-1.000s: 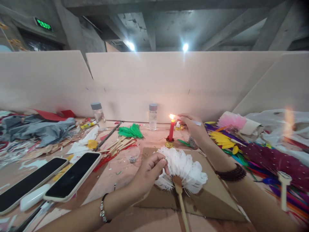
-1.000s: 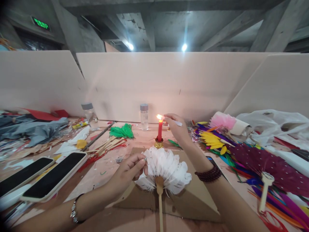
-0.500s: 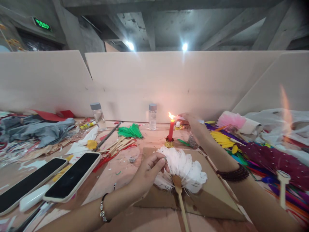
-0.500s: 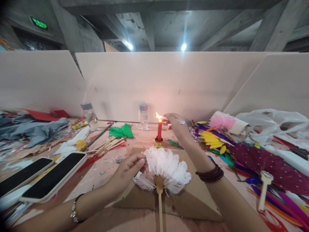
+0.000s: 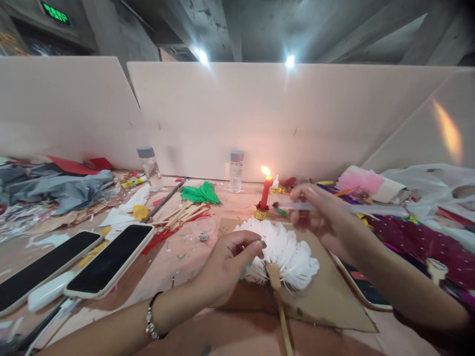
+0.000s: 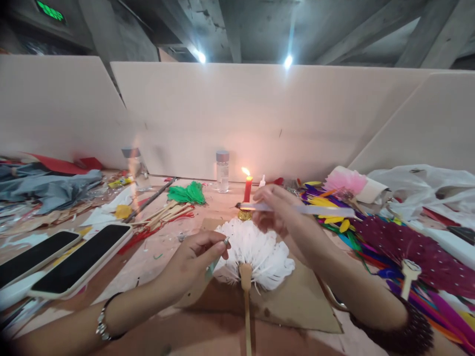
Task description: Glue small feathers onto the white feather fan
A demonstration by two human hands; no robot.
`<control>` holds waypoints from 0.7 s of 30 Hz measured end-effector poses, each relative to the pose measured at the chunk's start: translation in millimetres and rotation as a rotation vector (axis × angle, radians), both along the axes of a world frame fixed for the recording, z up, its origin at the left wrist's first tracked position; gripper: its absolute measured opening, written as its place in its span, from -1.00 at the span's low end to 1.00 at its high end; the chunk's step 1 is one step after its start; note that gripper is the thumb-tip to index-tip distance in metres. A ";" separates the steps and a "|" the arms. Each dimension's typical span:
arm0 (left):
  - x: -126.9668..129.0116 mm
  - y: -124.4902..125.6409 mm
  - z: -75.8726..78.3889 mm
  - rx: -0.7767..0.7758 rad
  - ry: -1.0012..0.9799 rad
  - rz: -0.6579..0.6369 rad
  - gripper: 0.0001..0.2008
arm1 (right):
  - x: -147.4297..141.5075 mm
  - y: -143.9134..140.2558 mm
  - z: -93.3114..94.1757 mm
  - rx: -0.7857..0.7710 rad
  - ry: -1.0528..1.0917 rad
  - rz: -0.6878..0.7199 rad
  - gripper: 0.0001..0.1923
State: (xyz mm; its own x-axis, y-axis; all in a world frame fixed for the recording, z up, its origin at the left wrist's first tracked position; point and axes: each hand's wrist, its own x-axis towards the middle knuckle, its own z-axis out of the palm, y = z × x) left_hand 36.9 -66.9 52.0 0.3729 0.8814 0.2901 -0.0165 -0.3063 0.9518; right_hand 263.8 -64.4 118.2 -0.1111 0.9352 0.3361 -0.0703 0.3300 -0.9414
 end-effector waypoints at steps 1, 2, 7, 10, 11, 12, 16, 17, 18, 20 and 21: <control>0.1 -1.3 1.1 0.018 0.019 -0.024 -0.65 | -0.3 -9.3 -5.1 -0.045 0.041 0.054 -0.61; 0.2 -2.7 2.1 0.036 0.043 -0.049 -0.64 | -0.1 -17.9 -10.6 -0.049 0.065 0.083 -0.63; 1.7 -12.4 6.5 0.032 0.116 -0.114 -0.65 | 4.1 -49.0 -42.3 -0.007 0.035 -0.026 -0.75; 3.8 -20.6 8.3 -0.032 0.086 -0.138 -0.69 | 2.6 -63.1 -58.9 0.029 0.000 -0.094 -0.82; 4.5 -23.4 8.5 -0.056 0.071 -0.148 -0.70 | 1.3 -67.2 -62.8 0.040 0.009 -0.091 -0.83; 5.2 -26.0 8.2 -0.081 0.053 -0.158 -0.71 | -0.1 -71.0 -65.6 0.044 0.032 -0.082 -0.83; 6.8 -32.7 2.1 -0.204 -0.028 -0.217 -0.71 | -5.0 -80.9 -69.4 0.000 0.147 -0.018 -0.84; 6.7 -33.4 -0.3 -0.237 -0.046 -0.238 -0.70 | -5.8 -82.0 -69.5 -0.015 0.159 -0.010 -0.85; 6.5 -33.7 -2.7 -0.264 -0.059 -0.257 -0.69 | -6.4 -82.9 -69.7 -0.030 0.164 -0.004 -0.85; 5.7 -33.8 -6.6 -0.288 -0.065 -0.286 -0.66 | -7.3 -83.9 -70.9 -0.049 0.170 -0.008 -0.86; 5.2 -33.7 -7.8 -0.286 -0.062 -0.293 -0.65 | -7.7 -84.3 -71.8 -0.052 0.169 -0.010 -0.86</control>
State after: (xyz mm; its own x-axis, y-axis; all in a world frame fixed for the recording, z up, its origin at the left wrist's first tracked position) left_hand 42.1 -100.6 44.2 0.6095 0.7889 0.0783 -0.1232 -0.0033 0.9924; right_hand 256.1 -148.7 46.4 -0.0476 0.9528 0.2999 -0.2261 0.2822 -0.9323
